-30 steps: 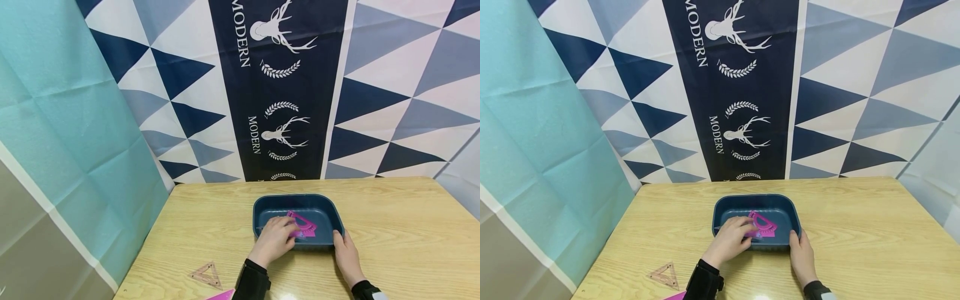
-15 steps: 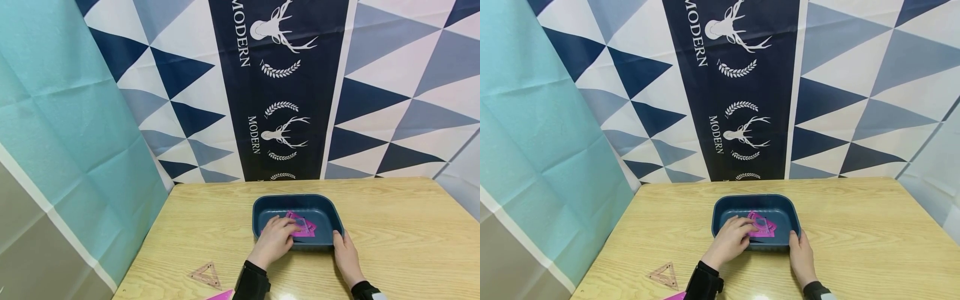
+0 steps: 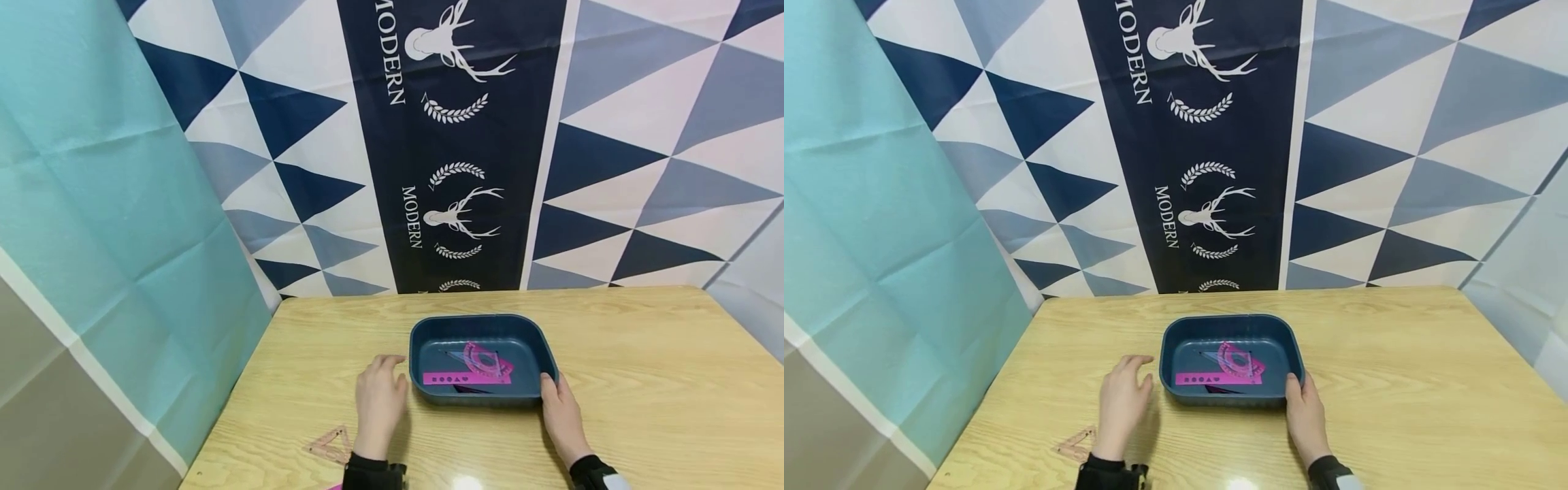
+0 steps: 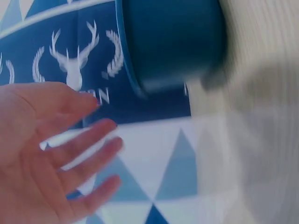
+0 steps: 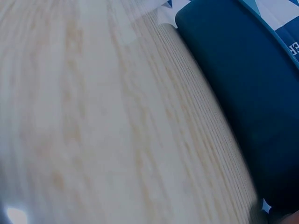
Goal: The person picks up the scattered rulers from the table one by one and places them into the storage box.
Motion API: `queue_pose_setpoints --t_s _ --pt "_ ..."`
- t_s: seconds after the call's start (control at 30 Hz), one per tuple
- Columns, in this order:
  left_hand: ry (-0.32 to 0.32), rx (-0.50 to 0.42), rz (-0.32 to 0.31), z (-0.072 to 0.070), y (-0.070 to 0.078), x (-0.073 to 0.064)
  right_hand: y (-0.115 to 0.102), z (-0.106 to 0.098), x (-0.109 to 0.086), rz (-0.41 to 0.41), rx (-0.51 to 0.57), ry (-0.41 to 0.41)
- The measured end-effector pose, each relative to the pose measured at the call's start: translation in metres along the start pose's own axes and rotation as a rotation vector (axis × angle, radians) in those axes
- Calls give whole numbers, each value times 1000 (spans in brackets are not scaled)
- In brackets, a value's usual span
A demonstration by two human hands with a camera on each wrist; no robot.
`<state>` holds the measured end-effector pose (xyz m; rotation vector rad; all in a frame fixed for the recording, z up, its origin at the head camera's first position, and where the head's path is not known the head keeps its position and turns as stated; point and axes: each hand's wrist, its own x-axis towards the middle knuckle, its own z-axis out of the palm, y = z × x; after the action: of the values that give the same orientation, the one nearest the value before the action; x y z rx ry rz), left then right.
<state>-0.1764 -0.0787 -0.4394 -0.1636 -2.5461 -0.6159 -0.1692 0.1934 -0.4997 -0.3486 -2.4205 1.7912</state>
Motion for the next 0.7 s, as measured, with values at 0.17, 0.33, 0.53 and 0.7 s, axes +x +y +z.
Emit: queue_pose_setpoints --t_s 0.17,0.33,0.53,0.7 --pt "-56 95 -224 -15 -26 -10 0 -1 1 2 -36 -5" --pt "-189 144 -446 -27 -45 -20 1 0 1 18 -43 -7" --pt "-452 151 -636 -37 -61 -30 3 1 0 13 -41 -4" --pt "-523 161 -700 -38 -70 -36 1 1 1 15 -38 1"
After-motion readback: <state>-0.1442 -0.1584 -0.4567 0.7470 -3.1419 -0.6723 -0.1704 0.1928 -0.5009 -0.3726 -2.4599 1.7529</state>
